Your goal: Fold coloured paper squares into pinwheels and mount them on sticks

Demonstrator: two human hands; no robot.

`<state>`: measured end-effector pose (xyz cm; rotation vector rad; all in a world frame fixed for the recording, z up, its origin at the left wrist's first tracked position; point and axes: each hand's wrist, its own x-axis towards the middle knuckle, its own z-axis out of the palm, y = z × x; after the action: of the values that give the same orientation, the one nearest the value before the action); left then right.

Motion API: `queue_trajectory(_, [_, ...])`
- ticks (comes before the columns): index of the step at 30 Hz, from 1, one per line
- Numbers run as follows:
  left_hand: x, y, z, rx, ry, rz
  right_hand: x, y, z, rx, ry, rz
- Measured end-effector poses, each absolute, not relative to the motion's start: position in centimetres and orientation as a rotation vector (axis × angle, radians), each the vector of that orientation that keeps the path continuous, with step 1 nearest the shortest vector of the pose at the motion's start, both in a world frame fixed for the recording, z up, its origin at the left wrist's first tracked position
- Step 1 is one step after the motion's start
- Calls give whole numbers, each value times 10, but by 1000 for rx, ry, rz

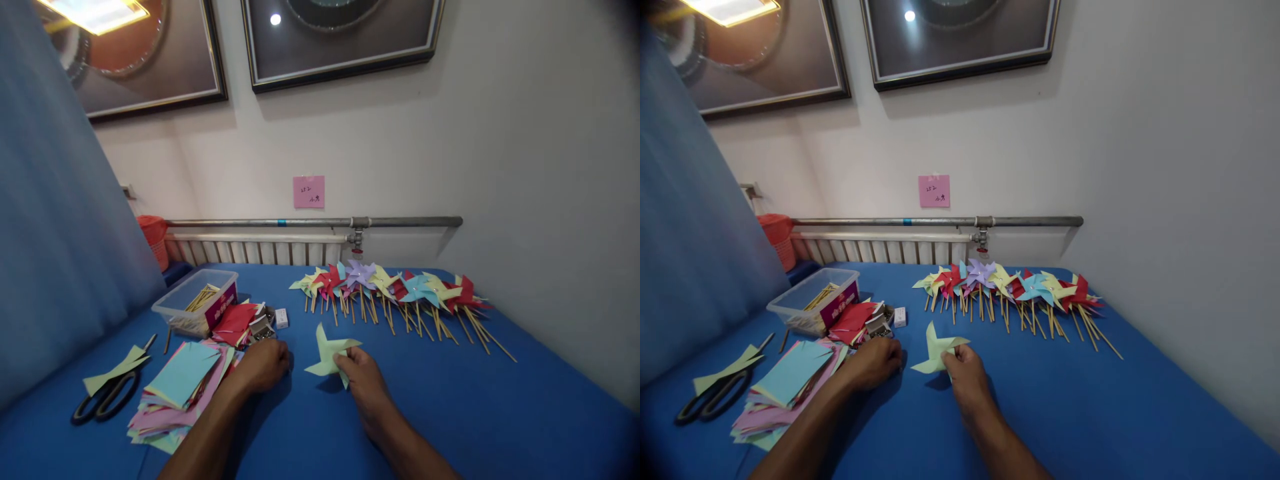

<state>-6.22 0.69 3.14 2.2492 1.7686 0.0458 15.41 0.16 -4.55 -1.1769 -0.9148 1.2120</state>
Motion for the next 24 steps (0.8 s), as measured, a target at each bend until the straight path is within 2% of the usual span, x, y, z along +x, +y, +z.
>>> queue_trajectory(8, [-67, 7, 29, 2216, 1677, 150, 156, 2, -45, -1190, -923, 1216])
queue_trajectory(24, [-54, 2, 28, 2402, 1568, 34, 157, -3, -38, -1215, -929, 1189])
